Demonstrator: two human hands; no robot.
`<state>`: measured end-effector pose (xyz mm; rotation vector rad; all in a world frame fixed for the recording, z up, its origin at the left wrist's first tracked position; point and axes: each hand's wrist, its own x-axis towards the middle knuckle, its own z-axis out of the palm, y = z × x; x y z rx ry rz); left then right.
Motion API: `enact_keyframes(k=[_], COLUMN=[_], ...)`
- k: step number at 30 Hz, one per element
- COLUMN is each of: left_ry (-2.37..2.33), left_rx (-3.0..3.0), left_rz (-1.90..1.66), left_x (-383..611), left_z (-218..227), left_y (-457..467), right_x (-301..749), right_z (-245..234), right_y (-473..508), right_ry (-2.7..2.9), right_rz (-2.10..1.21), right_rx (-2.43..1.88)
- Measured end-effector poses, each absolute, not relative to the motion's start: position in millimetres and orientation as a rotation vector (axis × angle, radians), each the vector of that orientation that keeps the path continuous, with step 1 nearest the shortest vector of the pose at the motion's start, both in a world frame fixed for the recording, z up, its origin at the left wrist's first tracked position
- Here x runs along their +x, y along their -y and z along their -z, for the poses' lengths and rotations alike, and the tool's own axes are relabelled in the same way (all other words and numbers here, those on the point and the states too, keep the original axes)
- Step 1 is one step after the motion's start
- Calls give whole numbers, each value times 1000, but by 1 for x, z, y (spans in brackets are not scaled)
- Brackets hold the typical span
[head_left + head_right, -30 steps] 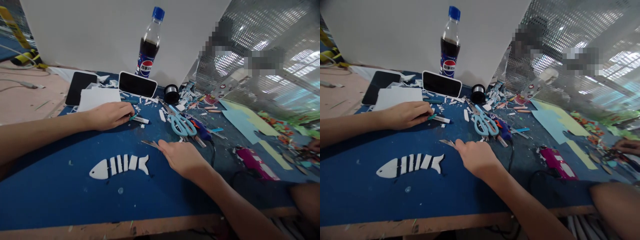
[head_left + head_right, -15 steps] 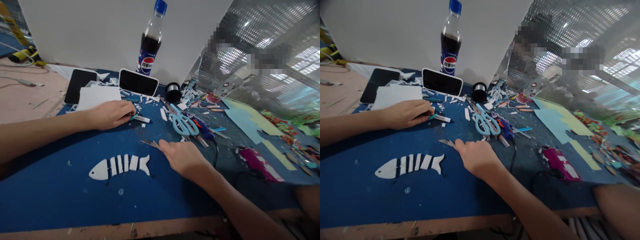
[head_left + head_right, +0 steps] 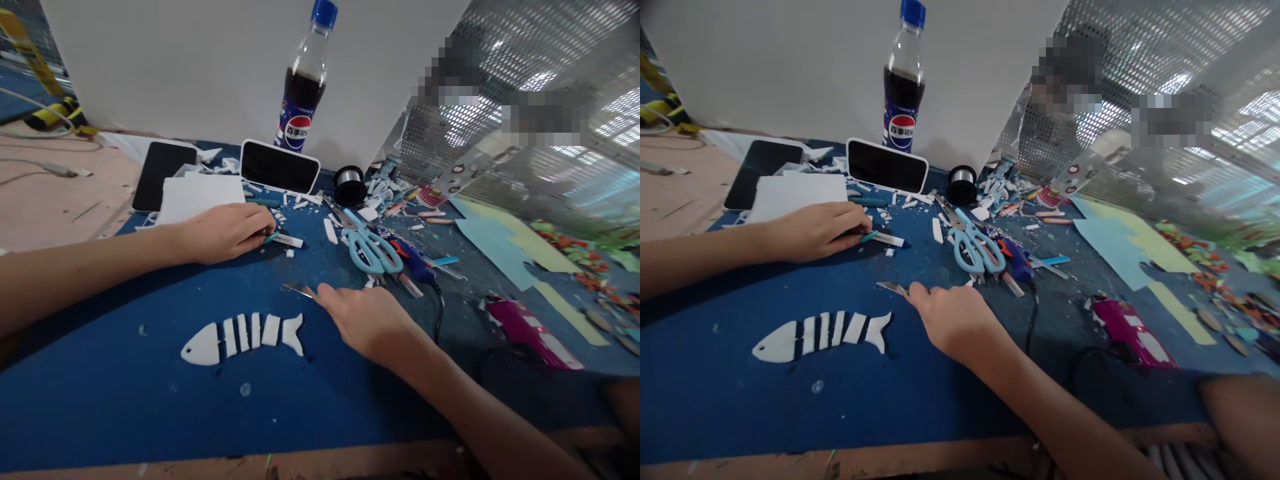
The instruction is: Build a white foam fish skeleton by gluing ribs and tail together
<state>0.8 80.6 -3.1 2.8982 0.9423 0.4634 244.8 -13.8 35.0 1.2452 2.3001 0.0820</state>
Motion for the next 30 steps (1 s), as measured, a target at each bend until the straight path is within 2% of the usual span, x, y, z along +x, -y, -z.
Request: enact_keyframes(k=[5, 23, 30], left_ry=[-928, -998, -999], left_rx=[2929, 2892, 2906], left_rz=[-467, -393, -361], left_x=[2, 1, 3], left_z=[3, 0, -1], left_y=[-80, -79, -79], right_x=[238, 247, 244], right_z=[-31, -36, -33], right_y=[17, 18, 16], right_ry=[-2295, -2384, -2461], right_rz=[-182, -55, -121], right_rx=[1272, 1161, 1120])
